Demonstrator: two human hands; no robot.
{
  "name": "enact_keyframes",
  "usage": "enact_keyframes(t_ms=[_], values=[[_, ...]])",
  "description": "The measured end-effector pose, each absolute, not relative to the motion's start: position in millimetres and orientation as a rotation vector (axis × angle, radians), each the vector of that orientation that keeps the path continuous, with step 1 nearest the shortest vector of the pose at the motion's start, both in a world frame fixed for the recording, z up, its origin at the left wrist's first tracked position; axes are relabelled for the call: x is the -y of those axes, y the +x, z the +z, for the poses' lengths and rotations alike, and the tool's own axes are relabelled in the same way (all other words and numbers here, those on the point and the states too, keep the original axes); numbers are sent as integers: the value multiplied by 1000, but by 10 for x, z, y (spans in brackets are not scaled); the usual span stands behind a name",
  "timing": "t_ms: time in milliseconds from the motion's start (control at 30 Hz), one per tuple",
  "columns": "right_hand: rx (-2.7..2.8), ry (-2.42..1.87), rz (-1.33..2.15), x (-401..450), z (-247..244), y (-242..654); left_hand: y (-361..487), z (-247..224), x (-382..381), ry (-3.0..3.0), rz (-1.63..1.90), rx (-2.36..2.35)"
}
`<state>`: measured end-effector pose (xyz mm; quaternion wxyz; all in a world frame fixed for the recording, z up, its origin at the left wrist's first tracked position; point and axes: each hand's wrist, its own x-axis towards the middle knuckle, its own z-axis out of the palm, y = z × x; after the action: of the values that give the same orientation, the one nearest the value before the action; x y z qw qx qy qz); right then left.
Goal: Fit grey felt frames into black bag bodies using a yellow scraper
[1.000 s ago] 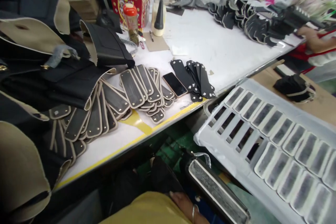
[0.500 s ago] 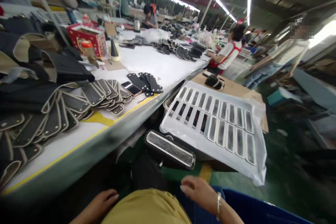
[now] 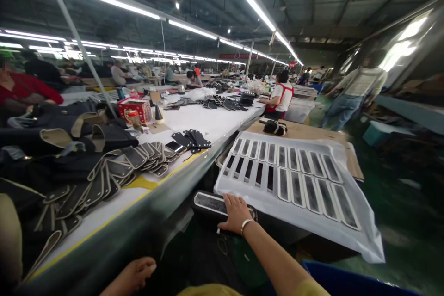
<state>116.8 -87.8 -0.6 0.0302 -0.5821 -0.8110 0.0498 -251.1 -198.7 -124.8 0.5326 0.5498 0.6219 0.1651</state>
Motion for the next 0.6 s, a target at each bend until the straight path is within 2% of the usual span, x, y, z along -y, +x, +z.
enact_keyframes(t_ms=[167, 367, 600], values=[[2581, -1824, 106, 809, 14, 1158, -2478, -1004, 1700, 1378, 389, -1389], [2562, -1849, 99, 703, 23, 1116, -2490, -437, 1369, 1560, 306, -1380], [2578, -1779, 64, 700, 41, 934, -2222, -184, 1255, 1235, 627, -1524]])
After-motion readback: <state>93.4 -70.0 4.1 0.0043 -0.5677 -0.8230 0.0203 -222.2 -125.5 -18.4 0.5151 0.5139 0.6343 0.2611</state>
